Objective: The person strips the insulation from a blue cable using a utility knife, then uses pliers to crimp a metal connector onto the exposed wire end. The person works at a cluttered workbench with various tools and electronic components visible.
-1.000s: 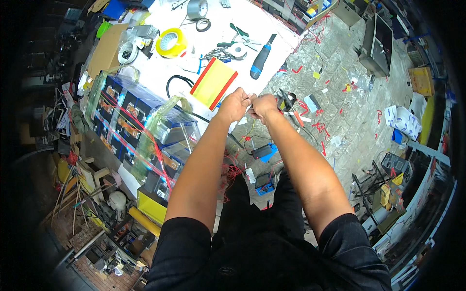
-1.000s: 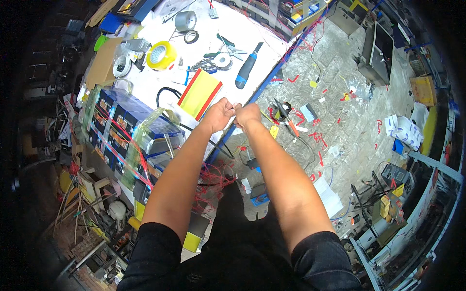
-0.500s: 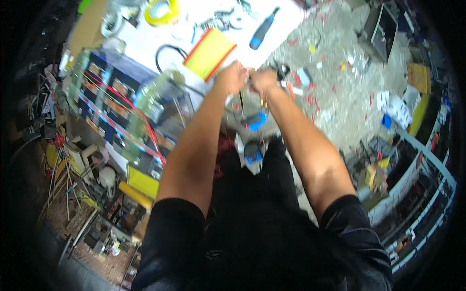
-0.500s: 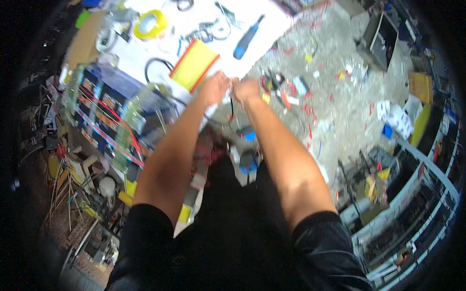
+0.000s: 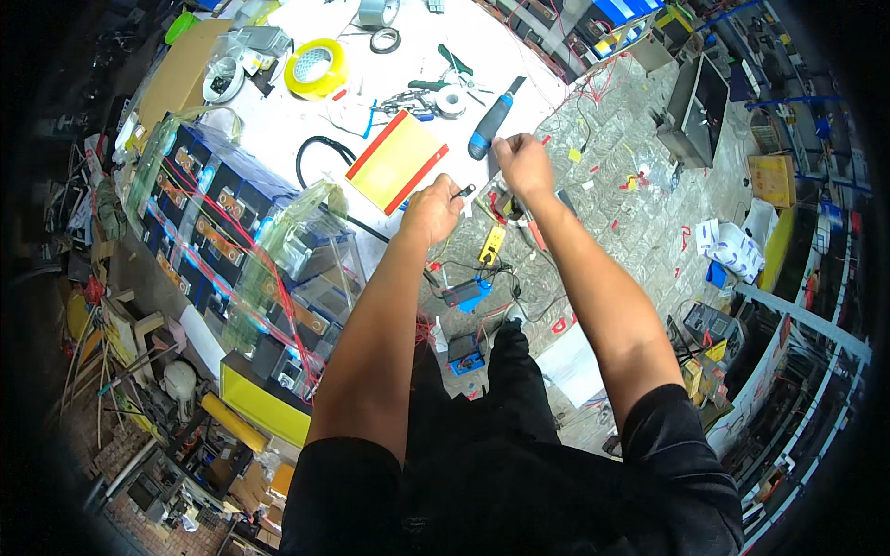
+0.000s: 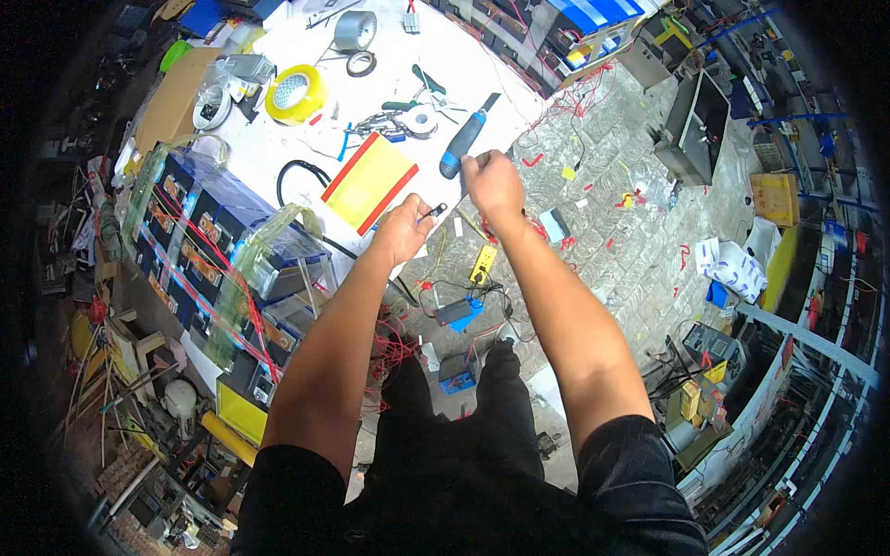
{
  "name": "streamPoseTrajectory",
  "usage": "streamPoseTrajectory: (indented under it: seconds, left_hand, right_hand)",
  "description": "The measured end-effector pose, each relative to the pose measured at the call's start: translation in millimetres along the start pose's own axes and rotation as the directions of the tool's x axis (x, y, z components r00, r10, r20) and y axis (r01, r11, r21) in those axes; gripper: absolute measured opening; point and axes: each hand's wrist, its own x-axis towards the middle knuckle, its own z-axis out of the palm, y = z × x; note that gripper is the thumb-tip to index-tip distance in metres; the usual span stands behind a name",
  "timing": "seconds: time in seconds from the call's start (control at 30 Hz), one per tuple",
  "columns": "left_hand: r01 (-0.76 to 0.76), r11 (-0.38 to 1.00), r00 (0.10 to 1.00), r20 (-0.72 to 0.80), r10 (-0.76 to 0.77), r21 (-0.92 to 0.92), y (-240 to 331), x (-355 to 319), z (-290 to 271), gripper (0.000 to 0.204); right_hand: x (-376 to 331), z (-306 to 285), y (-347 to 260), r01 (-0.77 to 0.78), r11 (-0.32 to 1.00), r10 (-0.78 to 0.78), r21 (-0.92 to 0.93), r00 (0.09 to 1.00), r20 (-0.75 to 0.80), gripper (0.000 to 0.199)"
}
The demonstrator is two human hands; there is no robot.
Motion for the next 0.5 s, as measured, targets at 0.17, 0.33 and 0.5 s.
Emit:
streamPoseTrajectory:
  seconds: [0.17, 0.33, 0.5]
  left_hand:
    - [-0.015, 1.000, 1.000, -0.014, 0.015, 0.009, -0.9, -2.5, 0.6, 0.028]
    - [0.012, 1.000, 1.000, -0.022, -0.013, -0.010, 4.1, -4.8, -2.6, 0.028]
    - [0.062, 0.998, 0.998, 0.012, -0.062, -0.019, 8.7, -4.9, -6.7, 0.029]
  right_hand:
    - [33.0, 0.9, -15.5, 0.064, 0.988, -0.077, -0.143, 0.993, -0.086, 0.043]
    - [29.1, -1.9, -29.8, 0.150, 0.966, -0.146, -0.209, 0.989, 0.032, 0.048]
    - [46.8, 3.3, -40.8, 0.262, 0.929, -0.286, -0.262, 0.957, -0.055, 0.040]
